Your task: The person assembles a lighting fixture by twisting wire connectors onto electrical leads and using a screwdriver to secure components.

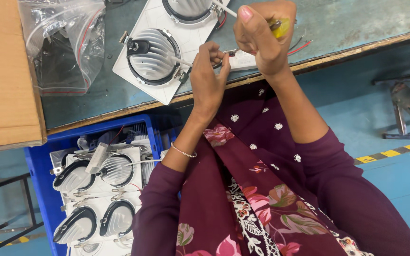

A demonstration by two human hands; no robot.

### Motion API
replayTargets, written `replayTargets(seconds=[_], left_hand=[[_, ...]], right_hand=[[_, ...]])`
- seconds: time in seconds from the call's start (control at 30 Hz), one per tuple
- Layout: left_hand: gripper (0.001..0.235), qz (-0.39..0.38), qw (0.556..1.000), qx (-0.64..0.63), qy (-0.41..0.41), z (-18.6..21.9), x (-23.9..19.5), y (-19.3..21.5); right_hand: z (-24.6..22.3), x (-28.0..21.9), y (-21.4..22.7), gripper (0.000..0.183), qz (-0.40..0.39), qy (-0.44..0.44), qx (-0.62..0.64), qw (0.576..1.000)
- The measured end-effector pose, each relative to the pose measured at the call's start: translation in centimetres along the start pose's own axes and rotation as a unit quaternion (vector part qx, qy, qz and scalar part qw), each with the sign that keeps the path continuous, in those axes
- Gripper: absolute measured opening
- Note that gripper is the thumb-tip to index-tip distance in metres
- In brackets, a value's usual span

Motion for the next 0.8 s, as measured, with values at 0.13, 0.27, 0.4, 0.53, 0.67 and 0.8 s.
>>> replayTargets(seconds=[0.13, 0.27, 0.4, 0.53, 0.67, 0.8], left_hand=[[0.017, 0.008, 1.0, 0.022, -0.019, 0.1, 0.0, -0.1], [0.014, 0.012, 0.999, 0.022, -0.031, 0.3, 0.0, -0.1], [0.013, 0.006, 0.998, 0.036, -0.042, 0.6, 0.1, 0.0], [0.011, -0.026, 0.996, 0.062, -0.061, 0.7, 0.7, 0.0], [0.012, -0.064, 0.99, 0.087, -0.093, 0.7, 1.6, 0.1], [0.012, -0.115, 0.983, 0.095, -0.107, 0.4, 2.8, 0.1]], right_hand=[[0.2, -0.1, -0.2, 0.053, -0.003, 0.017, -0.007, 1.0], [0.3, -0.1, -0.2, 0.052, -0.008, 0.028, -0.013, 0.999], [0.4, 0.0, -0.2, 0.05, -0.011, 0.033, -0.007, 0.999], [0.5, -0.1, -0.1, 0.049, -0.013, 0.028, 0.004, 1.0], [0.8, -0.1, -0.1, 0.049, -0.01, 0.018, 0.027, 0.999], [0.7, -0.2, -0.1, 0.049, -0.005, 0.006, 0.042, 0.999]])
Point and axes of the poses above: each hand's wrist, its own x-axis towards the middle knuckle, its own y-axis out of the back of the hand, z = x × y, the point moved 4 cm from there along x, towards the middle knuckle, and after that the axes turned 4 degrees about y, right-handed, at the moved point
